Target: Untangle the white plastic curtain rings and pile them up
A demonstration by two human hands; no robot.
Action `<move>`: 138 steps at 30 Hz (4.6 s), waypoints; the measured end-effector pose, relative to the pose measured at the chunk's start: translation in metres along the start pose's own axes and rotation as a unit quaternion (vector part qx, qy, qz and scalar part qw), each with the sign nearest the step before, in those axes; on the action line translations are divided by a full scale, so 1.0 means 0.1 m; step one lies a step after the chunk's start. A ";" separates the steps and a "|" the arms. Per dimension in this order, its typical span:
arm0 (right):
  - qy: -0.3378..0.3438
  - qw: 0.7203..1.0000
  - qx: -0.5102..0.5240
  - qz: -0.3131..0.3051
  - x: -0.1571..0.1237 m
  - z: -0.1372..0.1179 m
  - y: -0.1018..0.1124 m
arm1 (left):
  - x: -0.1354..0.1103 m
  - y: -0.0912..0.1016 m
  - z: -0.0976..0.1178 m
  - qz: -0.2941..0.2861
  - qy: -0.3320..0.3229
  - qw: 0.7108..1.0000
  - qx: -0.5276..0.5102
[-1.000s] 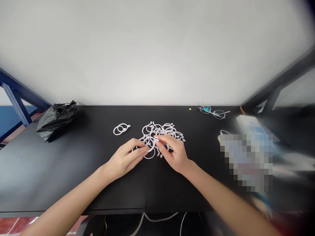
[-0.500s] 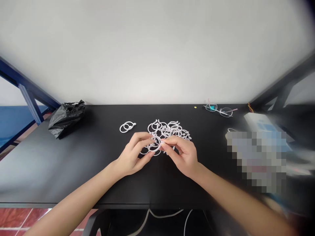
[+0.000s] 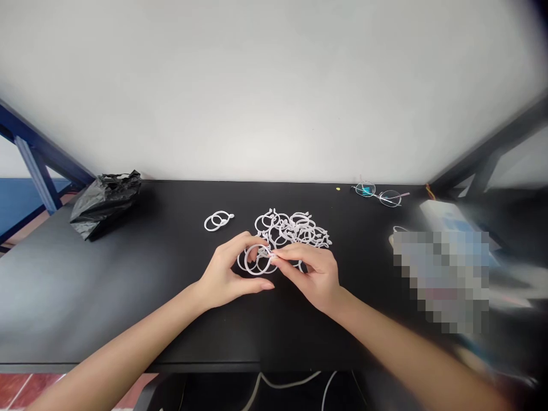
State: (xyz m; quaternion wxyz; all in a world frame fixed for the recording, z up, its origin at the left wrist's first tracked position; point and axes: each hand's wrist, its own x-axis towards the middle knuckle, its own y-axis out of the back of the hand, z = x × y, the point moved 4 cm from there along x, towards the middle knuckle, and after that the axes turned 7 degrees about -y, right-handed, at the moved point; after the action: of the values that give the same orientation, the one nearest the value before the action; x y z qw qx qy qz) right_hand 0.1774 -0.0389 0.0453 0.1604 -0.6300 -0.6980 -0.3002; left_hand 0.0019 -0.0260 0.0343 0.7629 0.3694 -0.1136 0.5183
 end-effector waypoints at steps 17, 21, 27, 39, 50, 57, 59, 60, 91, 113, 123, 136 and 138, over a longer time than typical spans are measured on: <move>-0.019 0.999 0.039 0.003 -0.04 -0.03 -0.06 | 0.00 0.02 -0.01 0.053 0.060 0.993 -0.086; -0.035 0.998 0.048 -0.008 -0.05 -0.02 -0.09 | 0.01 0.03 0.00 0.054 0.049 0.993 -0.088; -0.026 0.998 0.051 0.001 -0.05 -0.01 -0.09 | 0.02 0.02 0.02 0.049 0.052 0.994 -0.085; -0.061 0.998 0.026 0.022 -0.04 0.12 -0.04 | 0.10 0.55 -0.38 0.036 0.035 0.914 0.402; -0.056 0.998 -0.013 0.040 -0.03 0.13 0.00 | -0.07 0.53 -0.81 -0.067 0.174 0.846 0.499; -0.056 0.997 -0.019 0.049 -0.03 0.13 0.03 | -0.09 0.60 -0.88 -0.059 0.197 0.876 0.437; -0.055 0.997 -0.019 0.048 -0.03 0.13 0.03 | -0.08 0.61 -0.87 -0.054 0.195 0.882 0.425; -0.054 0.997 -0.019 0.049 -0.03 0.12 0.03 | -0.07 0.61 -0.85 -0.048 0.190 0.886 0.421; -0.005 0.997 -0.061 0.043 -0.01 0.08 0.03 | 0.00 0.02 -0.19 -0.194 0.001 0.959 0.207; 0.010 0.997 -0.072 0.002 -0.02 0.13 -0.03 | 0.01 0.04 0.10 -0.079 -0.197 0.932 0.295; 0.009 0.998 -0.050 -0.033 -0.02 0.11 -0.06 | 0.02 0.01 0.11 -0.114 -0.186 0.939 0.267; -0.035 0.998 -0.050 -0.016 -0.04 0.13 -0.02 | -0.02 0.03 0.11 -0.094 -0.164 0.954 0.233; -0.031 0.998 -0.054 -0.022 -0.04 0.14 -0.03 | -0.02 0.04 0.11 -0.083 -0.167 0.953 0.238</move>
State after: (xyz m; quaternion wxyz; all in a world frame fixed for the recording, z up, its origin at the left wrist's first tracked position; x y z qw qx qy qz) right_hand 0.1774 -0.0334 0.0318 0.0973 -0.6312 -0.6993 -0.3211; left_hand 0.0001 -0.0343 0.0432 0.6631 0.6297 -0.0816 0.3964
